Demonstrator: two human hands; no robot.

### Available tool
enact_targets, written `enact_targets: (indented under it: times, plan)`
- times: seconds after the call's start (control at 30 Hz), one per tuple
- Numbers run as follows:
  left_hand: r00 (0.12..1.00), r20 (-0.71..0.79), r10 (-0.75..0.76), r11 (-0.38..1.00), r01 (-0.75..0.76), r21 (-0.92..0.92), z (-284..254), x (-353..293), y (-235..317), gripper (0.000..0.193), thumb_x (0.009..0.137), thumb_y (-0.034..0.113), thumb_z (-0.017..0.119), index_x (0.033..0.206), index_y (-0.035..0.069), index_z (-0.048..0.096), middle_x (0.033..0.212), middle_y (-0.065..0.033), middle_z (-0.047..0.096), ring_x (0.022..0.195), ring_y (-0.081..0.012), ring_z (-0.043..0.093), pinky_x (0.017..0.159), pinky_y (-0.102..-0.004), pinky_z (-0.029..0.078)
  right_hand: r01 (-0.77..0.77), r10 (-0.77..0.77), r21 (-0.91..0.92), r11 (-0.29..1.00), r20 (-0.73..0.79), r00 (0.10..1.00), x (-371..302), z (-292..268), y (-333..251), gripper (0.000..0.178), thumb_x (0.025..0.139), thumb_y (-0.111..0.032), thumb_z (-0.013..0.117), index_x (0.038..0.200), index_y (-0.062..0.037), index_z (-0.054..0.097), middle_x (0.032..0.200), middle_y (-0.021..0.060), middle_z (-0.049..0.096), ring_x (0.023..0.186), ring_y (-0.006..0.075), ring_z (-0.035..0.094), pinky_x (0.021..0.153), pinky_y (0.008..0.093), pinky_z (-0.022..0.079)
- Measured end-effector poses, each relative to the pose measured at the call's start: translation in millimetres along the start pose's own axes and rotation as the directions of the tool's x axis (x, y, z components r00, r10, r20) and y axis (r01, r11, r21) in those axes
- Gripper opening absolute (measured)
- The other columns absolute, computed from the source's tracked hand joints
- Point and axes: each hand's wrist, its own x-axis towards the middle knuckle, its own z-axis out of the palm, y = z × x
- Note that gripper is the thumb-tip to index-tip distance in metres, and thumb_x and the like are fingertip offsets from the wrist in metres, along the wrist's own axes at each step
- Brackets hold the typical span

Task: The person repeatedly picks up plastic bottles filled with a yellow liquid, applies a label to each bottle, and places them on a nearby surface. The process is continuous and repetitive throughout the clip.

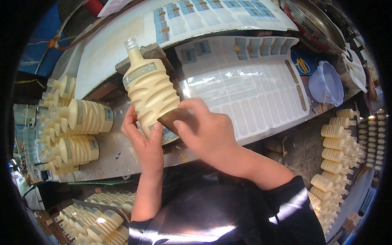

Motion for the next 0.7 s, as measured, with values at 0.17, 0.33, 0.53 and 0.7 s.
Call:
enact_targets:
  times: [0.17,0.33,0.53,0.7]
  plan:
    - [0.997,0.004,0.081,0.997,-0.081,0.017,-2,-2,-12,0.069,0.09,0.021,0.063,0.149,-0.003,0.037,0.137,-0.0209,0.039,0.129,-0.0363,0.042,0.114,-0.0476,0.032,0.043,-0.056,-0.167,0.985,-0.077,0.995,9,-7,-1,0.028,0.093,-0.014,0.07,0.117,-0.0041,0.058,0.064,0.0078,0.067,0.057,0.0109,0.062,0.055,0.0295,0.046]
    - [0.998,-0.008,0.061,0.998,-0.061,-0.029,-2,-3,-14,0.07,0.09,0.022,0.063,0.15,-0.004,0.036,0.138,-0.0212,0.04,0.13,-0.0356,0.041,0.114,-0.0475,0.031,0.228,-0.232,-0.043,0.973,-0.16,0.959,5,-2,-4,0.028,0.088,-0.003,0.072,0.113,-0.0034,0.061,0.09,0.0121,0.073,0.071,0.0179,0.067,0.066,0.0297,0.051]
    - [0.999,-0.002,-0.052,0.987,0.051,-0.152,-1,-9,-21,0.071,0.088,0.02,0.066,0.149,-0.003,0.038,0.137,-0.0193,0.043,0.129,-0.033,0.044,0.114,-0.0453,0.033,0.742,-0.739,-0.31,0.594,0.154,0.656,-10,-9,9,0.024,0.077,0.006,0.073,0.098,-0.0065,0.069,0.103,0.012,0.074,0.09,0.0288,0.073,0.075,0.0374,0.055]
    - [0.987,0.034,-0.156,0.916,0.158,-0.368,-5,-6,-21,0.063,0.092,0.018,0.067,0.147,0.0,0.041,0.133,-0.0136,0.047,0.127,-0.0259,0.046,0.113,-0.0419,0.034,0.759,-0.745,-0.212,0.615,0.16,0.648,-23,-6,1,0.027,0.074,0.002,0.075,0.101,-0.0048,0.071,0.104,0.0128,0.074,0.092,0.0276,0.073,0.075,0.0366,0.054]
